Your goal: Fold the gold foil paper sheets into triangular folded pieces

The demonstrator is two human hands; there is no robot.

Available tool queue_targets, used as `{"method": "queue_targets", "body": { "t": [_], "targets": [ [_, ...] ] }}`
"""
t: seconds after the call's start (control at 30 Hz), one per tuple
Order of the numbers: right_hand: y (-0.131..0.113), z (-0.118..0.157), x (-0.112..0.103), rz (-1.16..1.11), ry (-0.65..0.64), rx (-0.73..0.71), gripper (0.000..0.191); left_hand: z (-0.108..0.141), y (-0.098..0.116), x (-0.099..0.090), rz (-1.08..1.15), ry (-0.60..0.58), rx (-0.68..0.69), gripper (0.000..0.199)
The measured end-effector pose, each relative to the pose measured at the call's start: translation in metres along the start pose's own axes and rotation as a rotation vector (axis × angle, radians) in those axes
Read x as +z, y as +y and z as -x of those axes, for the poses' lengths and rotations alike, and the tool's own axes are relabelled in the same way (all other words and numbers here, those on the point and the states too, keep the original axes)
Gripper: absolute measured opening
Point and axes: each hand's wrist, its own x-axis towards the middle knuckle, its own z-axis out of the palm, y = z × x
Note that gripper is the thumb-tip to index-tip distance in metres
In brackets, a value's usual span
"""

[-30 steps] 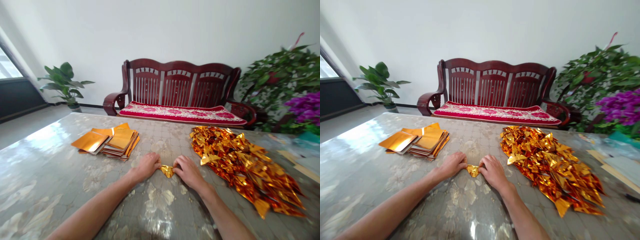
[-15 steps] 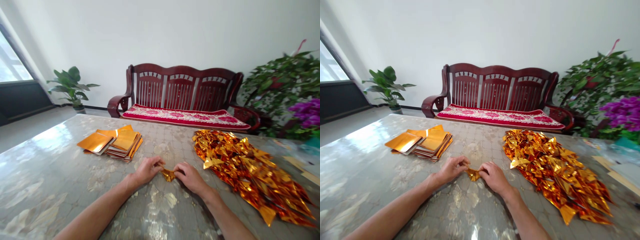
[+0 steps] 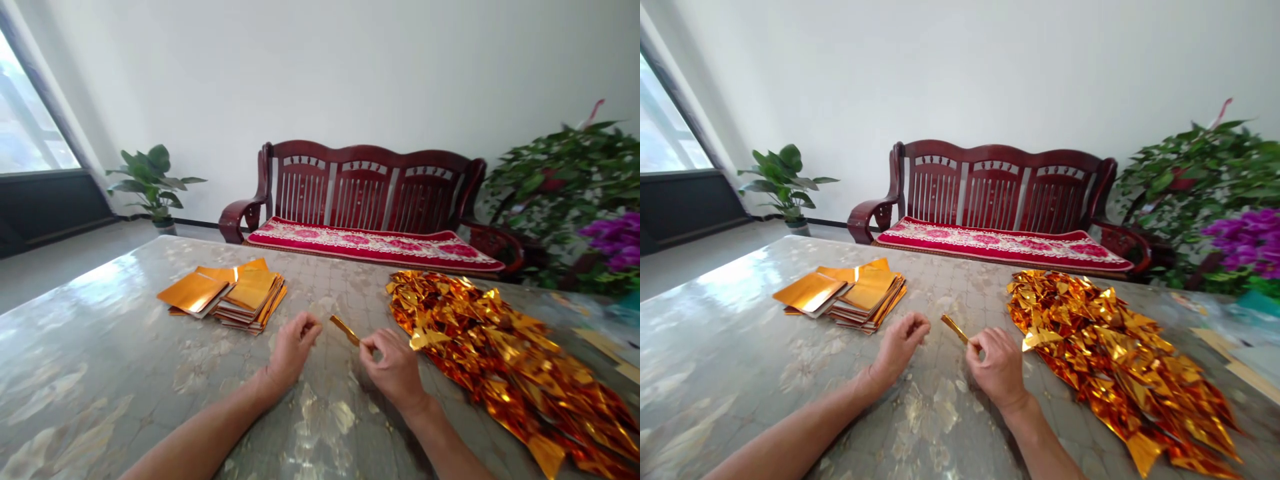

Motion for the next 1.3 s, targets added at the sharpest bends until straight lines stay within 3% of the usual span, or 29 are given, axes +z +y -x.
{"method": "queue_targets", "body": {
  "t": [0.07,0.13,0.33,0.57,0.73,0.87,1.03,1.17,1.3],
  "targets": [
    [-0.005,0.001,-0.002,0.109,0.029,-0.071,0.023,0.006,0.006,0.009,0.083,-0.152,-0.095,0.017],
    [-0.011,0.001,-0.001,0.215,0.041,-0.154,0.025,0.007,0.013,0.018,0.161,-0.201,-0.177,0.020],
    [-0.030,0.004,0.008,0.318,0.049,-0.349,0.026,-0.005,0.021,0.024,-0.029,-0.089,-0.128,0.025],
    [-0.039,0.005,0.015,0.223,0.017,-0.352,0.024,-0.007,0.010,0.024,-0.103,-0.067,-0.054,0.024],
    [-0.034,0.003,0.017,-0.108,-0.011,-0.123,0.010,-0.006,0.008,0.021,-0.127,-0.129,0.030,0.025],
    [-0.021,0.002,0.020,-0.392,0.060,0.153,0.023,-0.002,0.015,0.013,-0.097,-0.266,0.128,0.024],
    [-0.018,-0.001,0.018,-0.782,-0.128,0.451,0.031,0.001,0.025,0.007,-0.079,-0.410,0.198,0.027],
    [-0.019,-0.004,0.017,-0.874,-0.133,0.561,0.026,0.003,0.024,0.009,-0.088,-0.438,0.216,0.030],
    [-0.020,-0.005,0.017,-0.870,-0.102,0.610,0.023,0.005,0.019,0.016,-0.105,-0.376,0.171,0.027]
  ]
}}
